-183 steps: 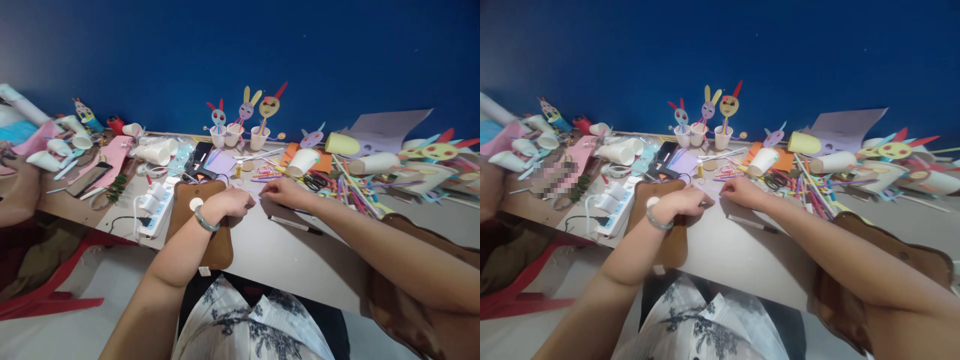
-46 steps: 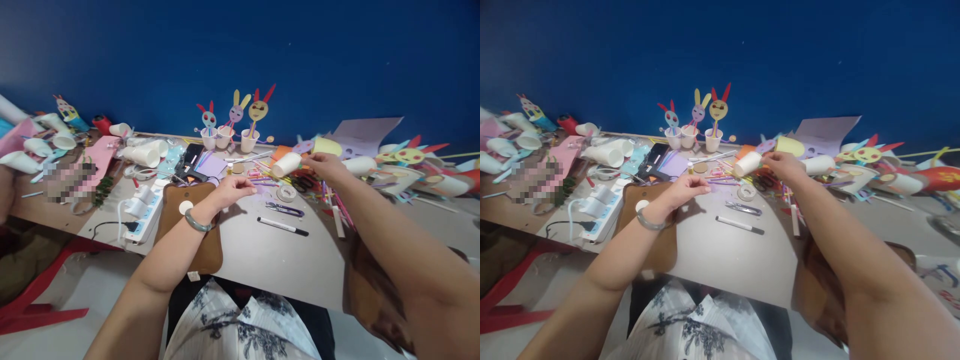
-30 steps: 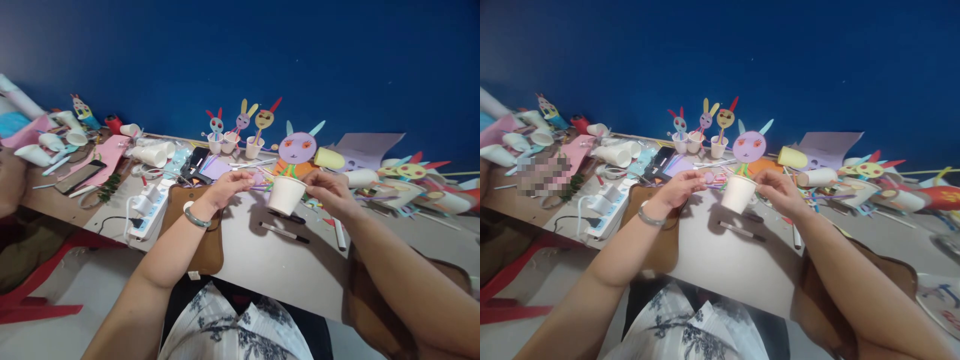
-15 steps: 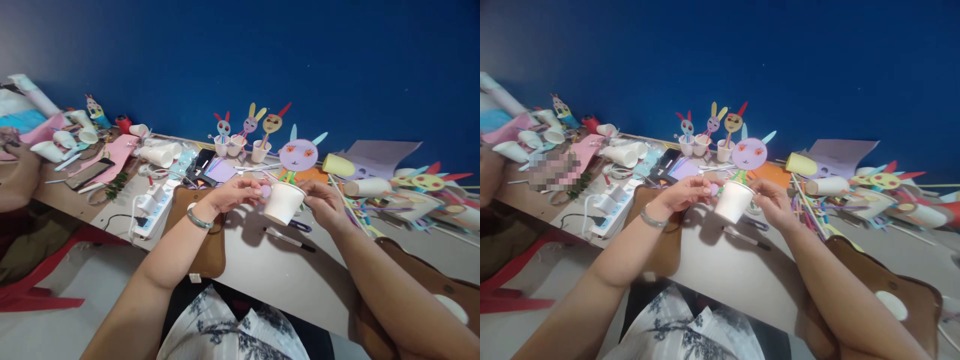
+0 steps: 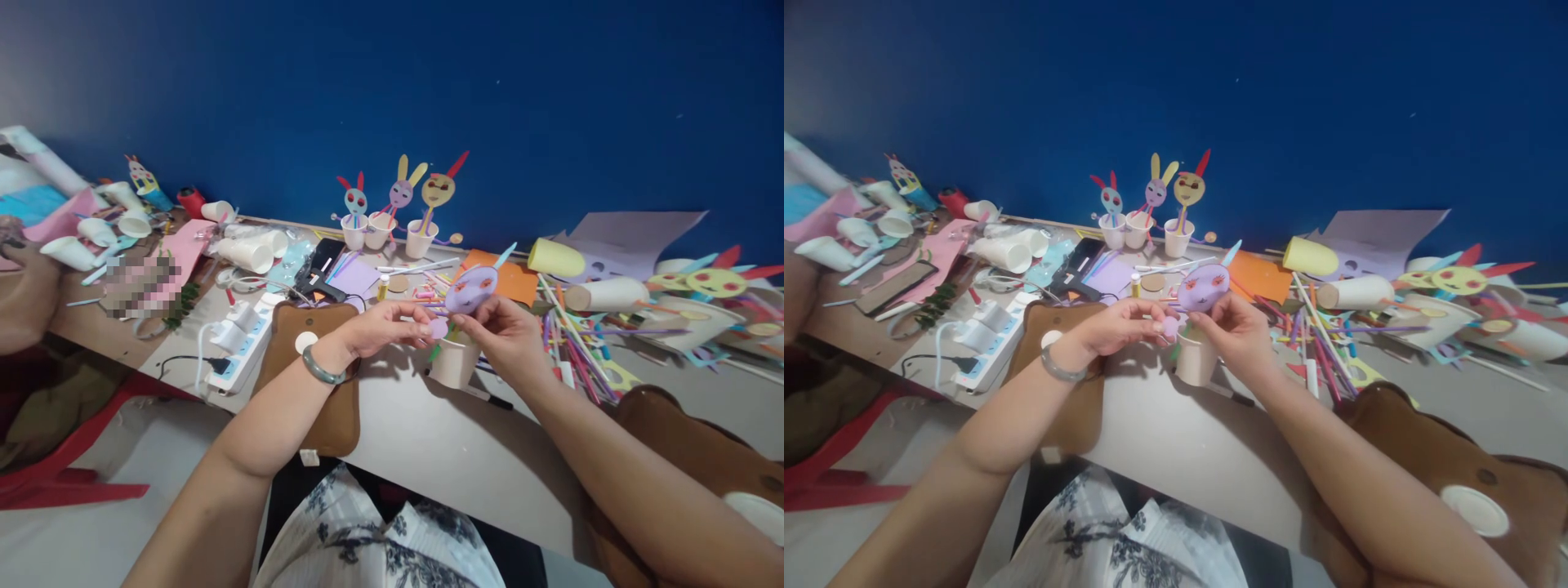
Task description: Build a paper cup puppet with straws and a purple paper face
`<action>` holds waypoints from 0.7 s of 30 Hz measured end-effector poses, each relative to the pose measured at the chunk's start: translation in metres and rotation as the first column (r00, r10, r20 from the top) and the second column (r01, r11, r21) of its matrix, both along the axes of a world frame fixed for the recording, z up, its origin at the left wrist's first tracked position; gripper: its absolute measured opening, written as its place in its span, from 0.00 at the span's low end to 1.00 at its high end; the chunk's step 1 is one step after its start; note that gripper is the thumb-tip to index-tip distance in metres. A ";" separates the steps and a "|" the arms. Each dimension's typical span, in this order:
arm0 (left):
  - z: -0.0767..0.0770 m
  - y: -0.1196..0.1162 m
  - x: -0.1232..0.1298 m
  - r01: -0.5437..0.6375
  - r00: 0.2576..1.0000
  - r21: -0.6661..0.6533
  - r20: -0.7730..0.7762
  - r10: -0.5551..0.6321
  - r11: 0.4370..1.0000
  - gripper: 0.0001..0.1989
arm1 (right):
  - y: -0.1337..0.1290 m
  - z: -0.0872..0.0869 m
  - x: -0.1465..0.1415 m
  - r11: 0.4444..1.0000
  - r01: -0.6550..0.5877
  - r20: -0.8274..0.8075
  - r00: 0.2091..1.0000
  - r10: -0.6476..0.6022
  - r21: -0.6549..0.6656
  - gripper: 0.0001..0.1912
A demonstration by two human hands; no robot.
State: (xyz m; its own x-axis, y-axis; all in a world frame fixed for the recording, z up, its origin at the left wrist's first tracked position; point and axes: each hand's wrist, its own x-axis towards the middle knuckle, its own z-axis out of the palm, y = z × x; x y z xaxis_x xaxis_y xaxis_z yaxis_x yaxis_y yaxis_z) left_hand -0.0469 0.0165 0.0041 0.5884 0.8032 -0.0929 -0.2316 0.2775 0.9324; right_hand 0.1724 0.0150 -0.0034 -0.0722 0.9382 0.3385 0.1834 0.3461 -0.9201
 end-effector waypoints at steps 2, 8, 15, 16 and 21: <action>-0.003 0.002 0.000 -0.014 1.000 -0.003 -0.005 0.014 1.000 0.24 | 0.002 -0.005 0.001 0.997 0.073 0.013 0.997 -0.073 0.030 0.23; -0.006 0.001 0.001 0.088 0.990 -0.034 -0.106 -0.091 0.996 0.21 | 0.005 -0.014 0.003 0.956 0.280 -0.082 0.958 -0.274 0.083 0.22; -0.006 -0.001 0.004 0.187 0.980 -0.046 -0.065 -0.189 0.981 0.23 | -0.002 -0.010 0.001 0.938 0.317 -0.061 0.948 -0.311 0.140 0.22; -0.004 -0.002 0.003 0.197 0.978 -0.053 -0.064 -0.201 0.979 0.23 | -0.003 -0.010 0.000 0.939 0.314 -0.058 0.949 -0.308 0.142 0.22; 0.006 -0.007 0.000 0.300 0.948 -0.059 -0.089 -0.304 0.952 0.22 | -0.009 -0.005 -0.002 0.940 0.295 -0.031 0.955 -0.294 0.170 0.22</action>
State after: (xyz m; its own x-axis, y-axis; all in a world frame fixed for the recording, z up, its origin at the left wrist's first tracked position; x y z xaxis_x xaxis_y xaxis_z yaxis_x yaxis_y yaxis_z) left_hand -0.0470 0.0098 0.0101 0.7892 0.5833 -0.1925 -0.0404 0.3620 0.9313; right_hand 0.1707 0.0057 -0.0089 0.2004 0.8451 0.4956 0.2962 0.4299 -0.8529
